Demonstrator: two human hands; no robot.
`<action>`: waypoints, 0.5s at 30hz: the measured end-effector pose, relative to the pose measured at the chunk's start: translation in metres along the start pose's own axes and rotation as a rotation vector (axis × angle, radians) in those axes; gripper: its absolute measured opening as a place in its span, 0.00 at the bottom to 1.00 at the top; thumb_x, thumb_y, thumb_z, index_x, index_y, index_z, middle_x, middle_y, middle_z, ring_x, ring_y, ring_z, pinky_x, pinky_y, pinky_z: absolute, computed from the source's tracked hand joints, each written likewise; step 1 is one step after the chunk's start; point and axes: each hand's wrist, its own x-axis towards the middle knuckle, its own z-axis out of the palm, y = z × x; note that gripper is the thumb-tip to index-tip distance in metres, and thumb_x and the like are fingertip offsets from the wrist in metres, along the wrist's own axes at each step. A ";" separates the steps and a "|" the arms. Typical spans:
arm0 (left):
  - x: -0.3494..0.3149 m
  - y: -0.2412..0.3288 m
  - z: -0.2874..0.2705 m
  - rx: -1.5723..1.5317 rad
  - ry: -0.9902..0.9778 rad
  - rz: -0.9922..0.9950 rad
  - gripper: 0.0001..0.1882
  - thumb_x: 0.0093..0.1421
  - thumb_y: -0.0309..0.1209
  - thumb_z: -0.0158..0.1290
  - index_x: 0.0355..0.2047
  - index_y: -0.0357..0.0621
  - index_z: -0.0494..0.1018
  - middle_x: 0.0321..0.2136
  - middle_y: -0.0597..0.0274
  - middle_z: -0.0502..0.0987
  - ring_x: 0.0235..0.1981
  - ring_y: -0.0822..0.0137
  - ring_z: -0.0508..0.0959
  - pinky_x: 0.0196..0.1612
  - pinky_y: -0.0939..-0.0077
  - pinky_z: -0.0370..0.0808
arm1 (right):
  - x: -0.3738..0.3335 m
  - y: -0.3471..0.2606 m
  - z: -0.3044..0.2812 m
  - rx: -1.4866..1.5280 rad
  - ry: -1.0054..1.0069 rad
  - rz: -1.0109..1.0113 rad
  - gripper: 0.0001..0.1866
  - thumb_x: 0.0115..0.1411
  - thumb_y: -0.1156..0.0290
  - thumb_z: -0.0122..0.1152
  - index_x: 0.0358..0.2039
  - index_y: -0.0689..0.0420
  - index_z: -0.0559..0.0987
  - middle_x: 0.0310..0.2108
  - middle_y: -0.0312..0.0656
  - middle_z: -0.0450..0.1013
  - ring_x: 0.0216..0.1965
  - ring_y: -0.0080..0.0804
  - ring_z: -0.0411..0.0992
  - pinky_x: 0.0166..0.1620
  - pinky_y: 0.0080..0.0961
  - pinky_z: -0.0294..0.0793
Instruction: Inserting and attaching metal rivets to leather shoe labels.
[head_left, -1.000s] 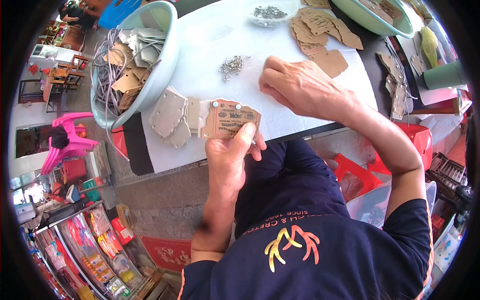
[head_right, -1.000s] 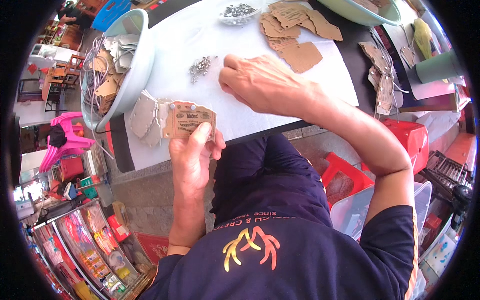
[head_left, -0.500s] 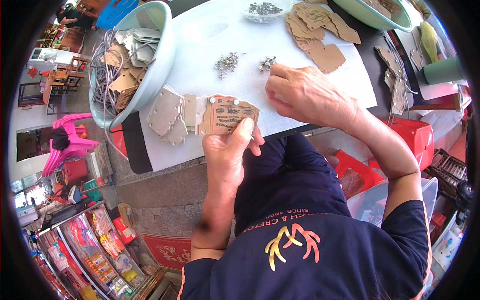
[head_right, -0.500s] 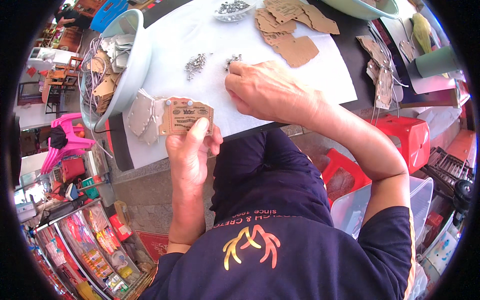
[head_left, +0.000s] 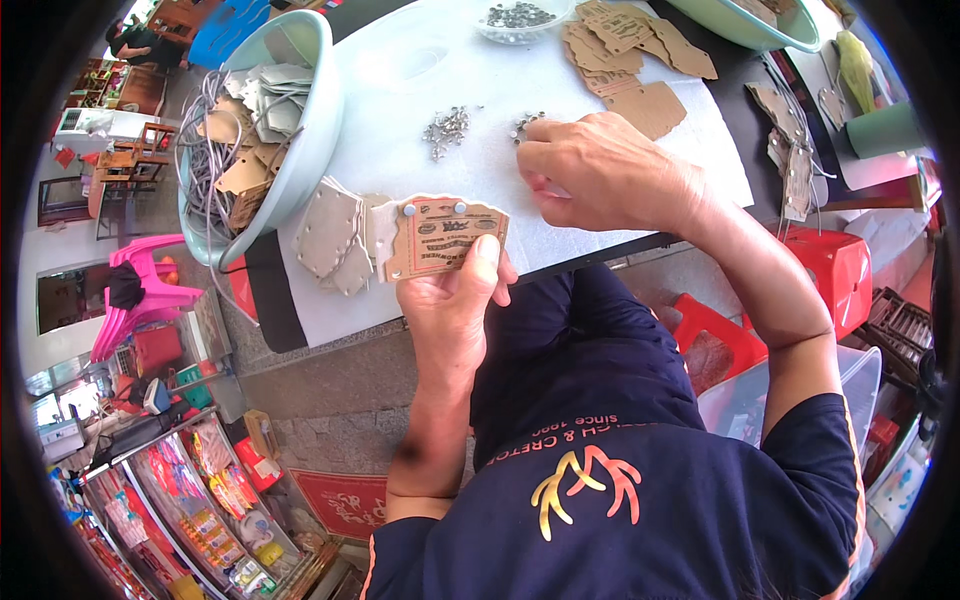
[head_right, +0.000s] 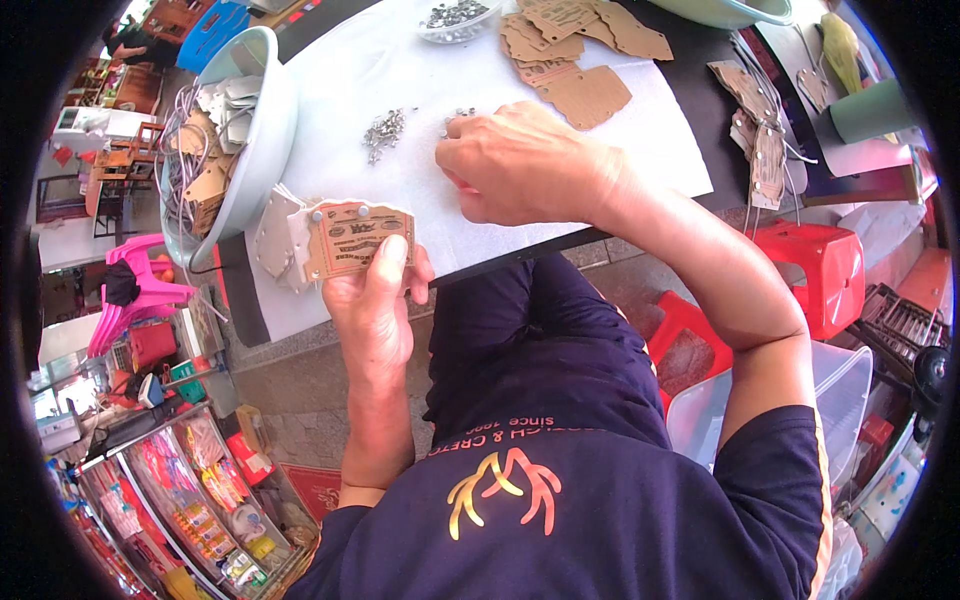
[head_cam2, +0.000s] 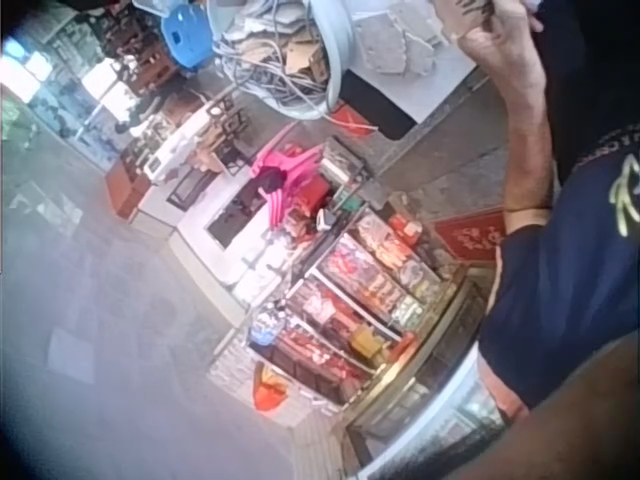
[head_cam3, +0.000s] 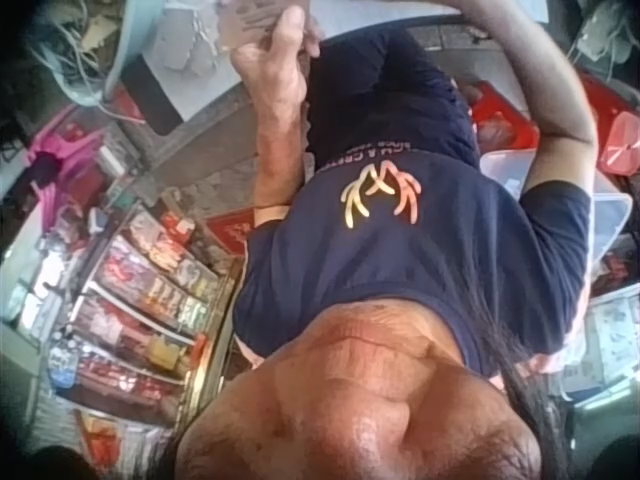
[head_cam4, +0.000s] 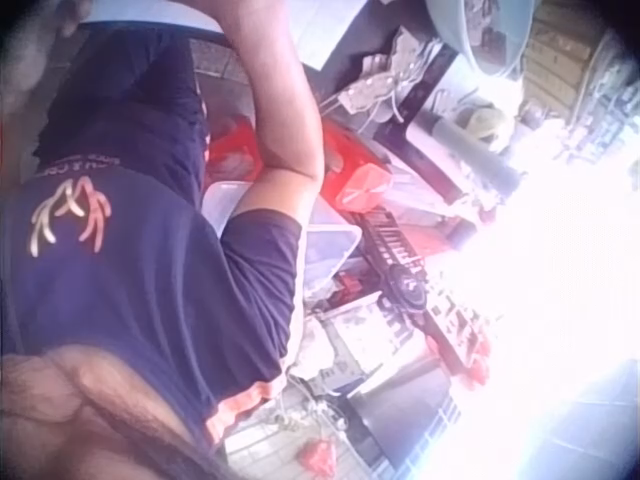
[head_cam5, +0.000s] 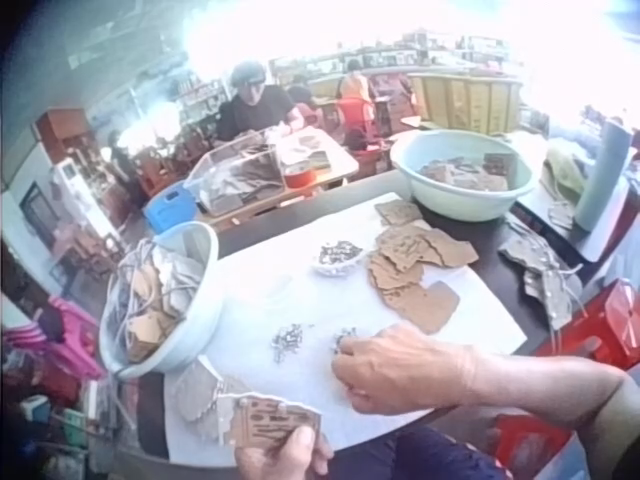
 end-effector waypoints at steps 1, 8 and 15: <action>0.001 0.000 0.000 -0.013 0.004 0.010 0.12 0.60 0.22 0.50 0.45 0.36 0.67 0.29 0.59 0.74 0.22 0.69 0.74 0.18 0.81 0.67 | 0.000 0.000 -0.002 0.021 -0.025 0.001 0.06 0.49 0.71 0.58 0.24 0.57 0.71 0.28 0.44 0.70 0.29 0.48 0.72 0.32 0.41 0.70; 0.006 -0.003 0.001 -0.028 0.022 0.035 0.15 0.61 0.22 0.50 0.49 0.37 0.64 0.30 0.60 0.74 0.23 0.71 0.74 0.18 0.81 0.66 | -0.009 -0.012 0.000 0.315 0.122 -0.005 0.05 0.49 0.72 0.58 0.25 0.59 0.74 0.25 0.43 0.71 0.27 0.44 0.72 0.32 0.36 0.71; 0.008 -0.005 0.005 0.028 0.023 0.074 0.15 0.62 0.23 0.49 0.49 0.36 0.65 0.32 0.59 0.75 0.24 0.73 0.74 0.19 0.83 0.68 | -0.022 -0.040 0.024 0.994 0.194 0.285 0.04 0.60 0.75 0.59 0.30 0.61 0.74 0.31 0.32 0.68 0.28 0.12 0.64 0.29 0.13 0.65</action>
